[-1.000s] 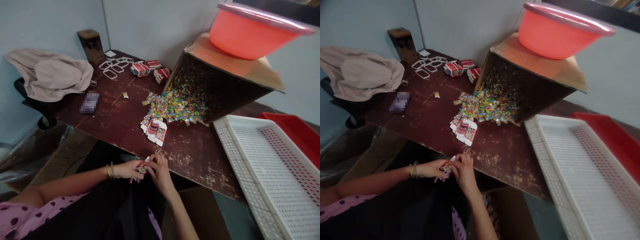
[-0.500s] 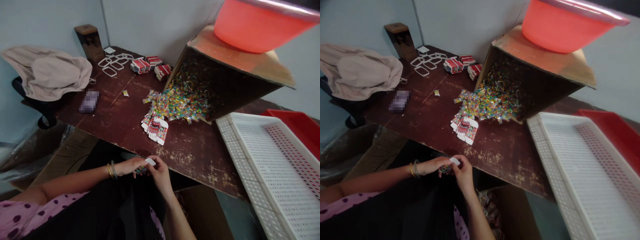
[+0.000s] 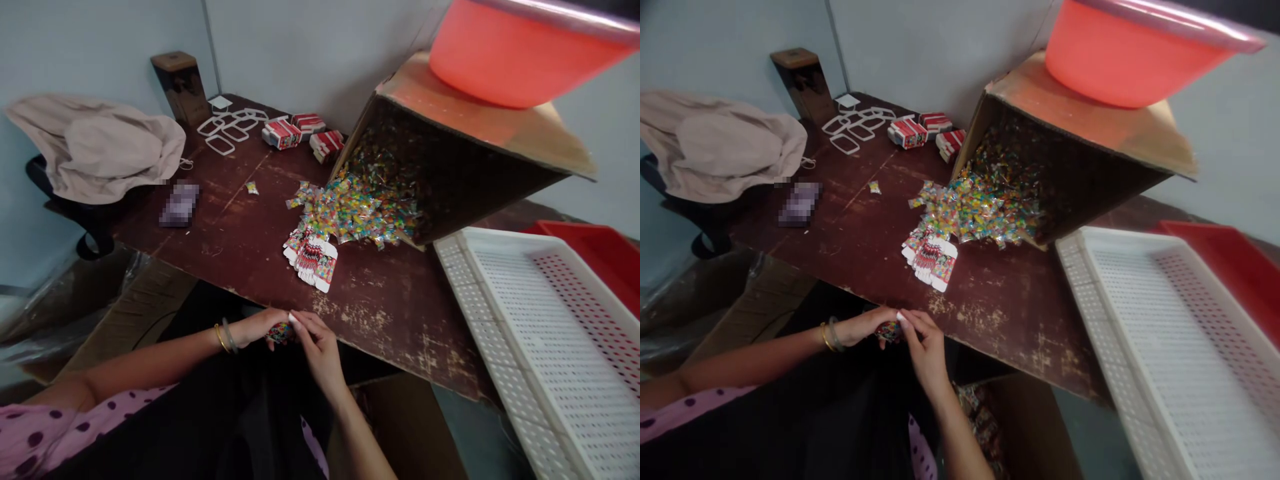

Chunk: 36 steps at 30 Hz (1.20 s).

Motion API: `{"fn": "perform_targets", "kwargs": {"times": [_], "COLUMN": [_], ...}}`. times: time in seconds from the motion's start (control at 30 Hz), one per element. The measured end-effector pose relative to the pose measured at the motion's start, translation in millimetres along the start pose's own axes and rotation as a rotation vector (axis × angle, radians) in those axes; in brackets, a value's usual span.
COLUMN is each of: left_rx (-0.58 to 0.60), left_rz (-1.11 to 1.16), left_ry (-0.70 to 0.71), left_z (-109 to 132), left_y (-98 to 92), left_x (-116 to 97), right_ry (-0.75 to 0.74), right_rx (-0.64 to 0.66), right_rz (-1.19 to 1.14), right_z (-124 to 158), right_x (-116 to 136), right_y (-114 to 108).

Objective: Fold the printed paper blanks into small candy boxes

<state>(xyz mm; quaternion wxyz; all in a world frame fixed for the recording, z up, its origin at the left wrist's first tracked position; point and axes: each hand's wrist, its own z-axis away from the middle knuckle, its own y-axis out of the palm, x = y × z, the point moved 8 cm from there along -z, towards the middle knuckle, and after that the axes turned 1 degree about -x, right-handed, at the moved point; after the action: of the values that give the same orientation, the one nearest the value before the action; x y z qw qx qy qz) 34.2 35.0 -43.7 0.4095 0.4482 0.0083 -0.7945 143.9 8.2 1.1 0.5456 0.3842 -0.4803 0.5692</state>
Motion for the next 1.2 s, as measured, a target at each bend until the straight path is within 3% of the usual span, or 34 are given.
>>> {"fn": "perform_targets", "kwargs": {"times": [0.13, 0.27, 0.37, 0.43, 0.53, 0.6, 0.67, 0.77, 0.87, 1.0, 1.1, 1.2], "left_rx": [0.151, 0.110, 0.162, 0.240, 0.343, 0.325, 0.268, 0.199, 0.186, 0.187, 0.139, 0.083], "left_rz": [0.017, -0.051, 0.039, 0.074, 0.017, -0.051, -0.064, -0.018, 0.003, -0.008, 0.015, 0.065], "left_ry": [0.065, 0.066, 0.022, -0.002, -0.004, 0.031, 0.049, 0.045, 0.035, 0.023, 0.029, 0.040], "left_z": [3.0, 1.3, -4.6, -9.0, -12.8, -14.9, -16.7, -18.4, -17.2, -10.8, -8.7, -12.4], "left_y": [5.8, 0.0, 15.1, 32.2, 47.4, 41.2, 28.4, 16.5, 20.7, 24.4, 12.0, -2.4], "left_x": [-3.5, 3.8, 11.7, 14.5, 13.0, 8.4, 5.2, 4.9, 6.2, 3.9, -1.3, -5.6], "right_ry": [0.058, -0.156, -0.261, -0.212, -0.023, 0.103, 0.123, -0.024, -0.240, -0.233, -0.237, -0.249], "right_rx": [-0.015, 0.016, -0.041, -0.069, 0.010, 0.125, 0.171, 0.051, -0.026, 0.102, 0.145, 0.165], "right_rz": [-0.036, 0.167, 0.309, 0.339, 0.401, 0.506, 0.636, 0.783, 0.920, 1.259, 1.303, 1.325], "right_z": [-4.0, -1.2, 8.2, 20.5, 54.3, 79.8, 89.0, 49.8, -30.8, -122.6, -140.3, -129.1], "right_x": [-7.8, -5.6, -1.2, 0.3, -3.6, -12.8, -19.9, -17.9, -5.8, -9.1, -7.9, -5.4], "right_y": [-9.6, -2.0, -7.0, -29.8, -86.4, -122.3, -145.0, -142.6, -103.4, -60.5, -55.6, -57.1]}}
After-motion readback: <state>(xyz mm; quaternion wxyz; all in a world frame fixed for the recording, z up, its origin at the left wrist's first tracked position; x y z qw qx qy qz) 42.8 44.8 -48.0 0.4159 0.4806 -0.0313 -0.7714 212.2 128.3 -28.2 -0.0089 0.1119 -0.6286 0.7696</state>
